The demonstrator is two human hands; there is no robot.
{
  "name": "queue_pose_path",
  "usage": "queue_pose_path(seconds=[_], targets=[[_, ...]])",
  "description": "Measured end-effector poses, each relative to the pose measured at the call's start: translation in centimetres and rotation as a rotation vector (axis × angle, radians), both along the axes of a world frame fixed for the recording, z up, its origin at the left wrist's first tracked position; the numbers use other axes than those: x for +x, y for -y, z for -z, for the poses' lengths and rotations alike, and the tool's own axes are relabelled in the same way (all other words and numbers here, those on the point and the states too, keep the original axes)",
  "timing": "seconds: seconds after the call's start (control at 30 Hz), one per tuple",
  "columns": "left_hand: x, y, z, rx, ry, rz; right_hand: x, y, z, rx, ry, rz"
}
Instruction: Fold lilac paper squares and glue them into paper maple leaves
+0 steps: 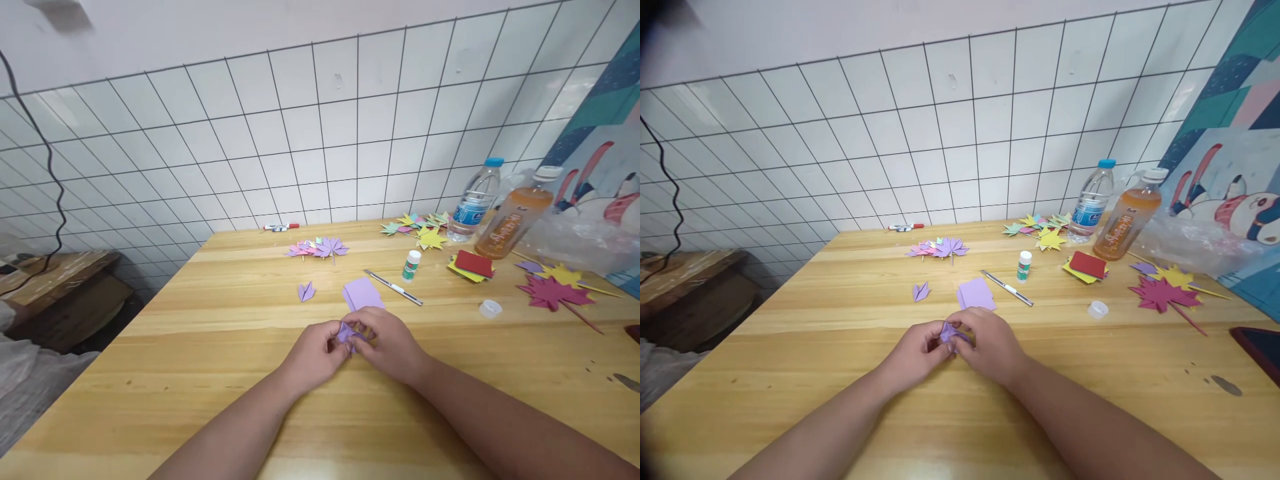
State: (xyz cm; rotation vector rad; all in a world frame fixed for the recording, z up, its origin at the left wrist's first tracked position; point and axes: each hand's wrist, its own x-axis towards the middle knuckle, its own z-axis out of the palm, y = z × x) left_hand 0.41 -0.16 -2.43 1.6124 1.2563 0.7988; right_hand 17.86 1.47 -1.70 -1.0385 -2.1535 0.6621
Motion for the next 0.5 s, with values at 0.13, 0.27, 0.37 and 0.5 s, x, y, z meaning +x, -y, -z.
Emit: queue_pose_path(seconds=[0.13, 0.27, 0.37, 0.5], targets=[[-0.02, -0.16, -0.06, 0.032, -0.002, 0.011, -0.04, -0.46, 0.12, -0.103, -0.085, 0.099], [0.04, -0.37, 0.12, -0.006, 0.082, -0.022, -0.17, -0.75, 0.14, -0.288, -0.158, 0.094], [0.06, -0.49, 0.15, -0.042, 0.135, -0.036, -0.27, -0.72, 0.28, -0.325, -0.166, 0.065], [0.07, -0.65, -0.11, -0.107, 0.207, -0.050, -0.05, -0.75, 0.63, -0.273, -0.250, 0.087]])
